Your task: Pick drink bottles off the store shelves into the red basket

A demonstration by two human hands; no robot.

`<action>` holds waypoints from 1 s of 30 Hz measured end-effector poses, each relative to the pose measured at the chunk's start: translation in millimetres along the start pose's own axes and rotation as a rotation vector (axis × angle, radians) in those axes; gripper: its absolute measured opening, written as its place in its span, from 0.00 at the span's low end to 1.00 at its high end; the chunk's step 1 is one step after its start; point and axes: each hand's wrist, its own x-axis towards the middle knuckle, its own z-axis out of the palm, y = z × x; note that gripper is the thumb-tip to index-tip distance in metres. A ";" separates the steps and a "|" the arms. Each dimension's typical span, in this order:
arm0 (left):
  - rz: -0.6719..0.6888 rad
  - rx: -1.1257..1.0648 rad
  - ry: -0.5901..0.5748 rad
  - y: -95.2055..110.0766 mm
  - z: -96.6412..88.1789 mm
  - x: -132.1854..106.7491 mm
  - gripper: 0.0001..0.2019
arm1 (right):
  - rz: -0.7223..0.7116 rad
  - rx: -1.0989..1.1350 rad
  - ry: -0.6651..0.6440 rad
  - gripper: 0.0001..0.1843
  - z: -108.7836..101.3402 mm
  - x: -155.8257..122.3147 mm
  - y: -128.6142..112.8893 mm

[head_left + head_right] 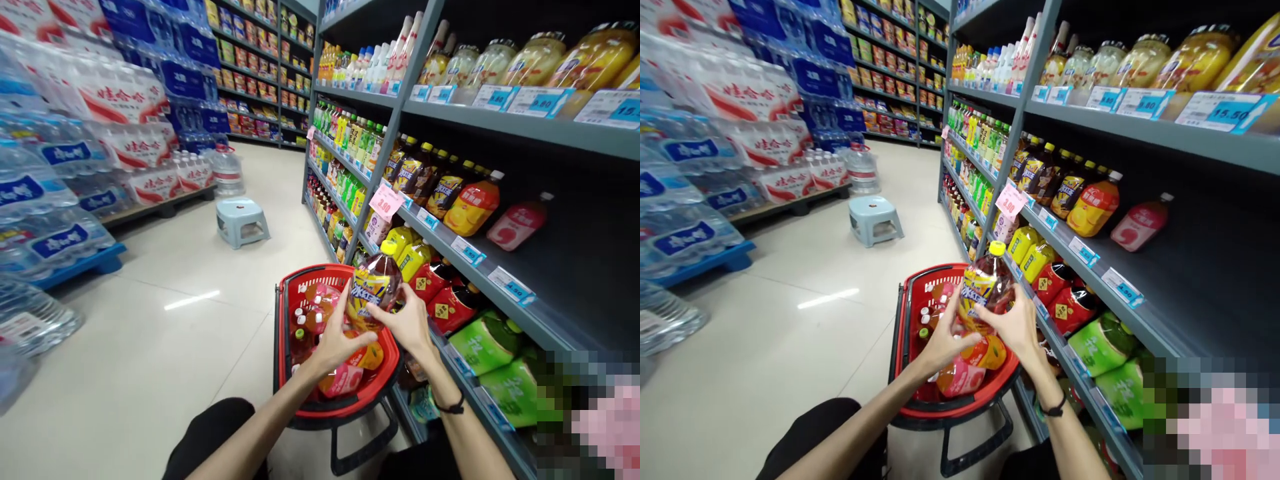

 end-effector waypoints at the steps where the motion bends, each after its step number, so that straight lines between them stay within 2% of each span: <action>1: 0.007 0.043 0.032 -4.0 3.3 -2.2 0.67 | 0.007 -0.043 0.007 0.32 5.0 -6.1 2.3; 3: 0.009 0.123 0.095 -11.4 7.9 -4.7 0.70 | 0.006 -0.084 0.021 0.37 12.4 -15.9 5.9; 5: -0.025 0.102 0.103 -15.5 10.1 -6.2 0.71 | -0.044 -0.083 0.038 0.43 15.9 -23.3 9.0; 7: -0.061 0.014 0.067 -15.5 10.9 -8.2 0.71 | -0.164 -0.069 0.042 0.48 14.4 -29.1 11.5; 11: -0.051 -0.090 -0.024 -10.3 12.1 -14.6 0.72 | -0.351 -0.110 0.064 0.45 0.1 -36.5 10.9; 16: 0.029 -0.123 -0.081 -9.5 19.0 -21.2 0.70 | -0.418 -0.197 0.170 0.46 -13.2 -44.8 -1.4; 19: 0.071 -0.100 0.002 -8.0 24.0 -22.8 0.68 | -0.350 -0.196 0.195 0.51 -15.0 -48.1 -6.9; 22: 0.071 -0.123 0.056 -2.7 22.1 -22.4 0.63 | -0.203 0.084 0.135 0.50 -17.4 -44.2 -1.6; 26: 0.028 -0.263 -0.117 7.6 11.2 -22.2 0.55 | -0.132 0.661 0.050 0.37 -17.4 -29.2 20.7; 28: 0.015 -0.207 -0.192 11.3 8.1 -24.9 0.53 | -0.132 0.867 0.003 0.34 -12.8 -22.5 32.5; 30: 0.029 -0.084 -0.174 12.9 8.2 -28.5 0.47 | -0.116 0.971 -0.045 0.35 -5.9 -19.2 41.8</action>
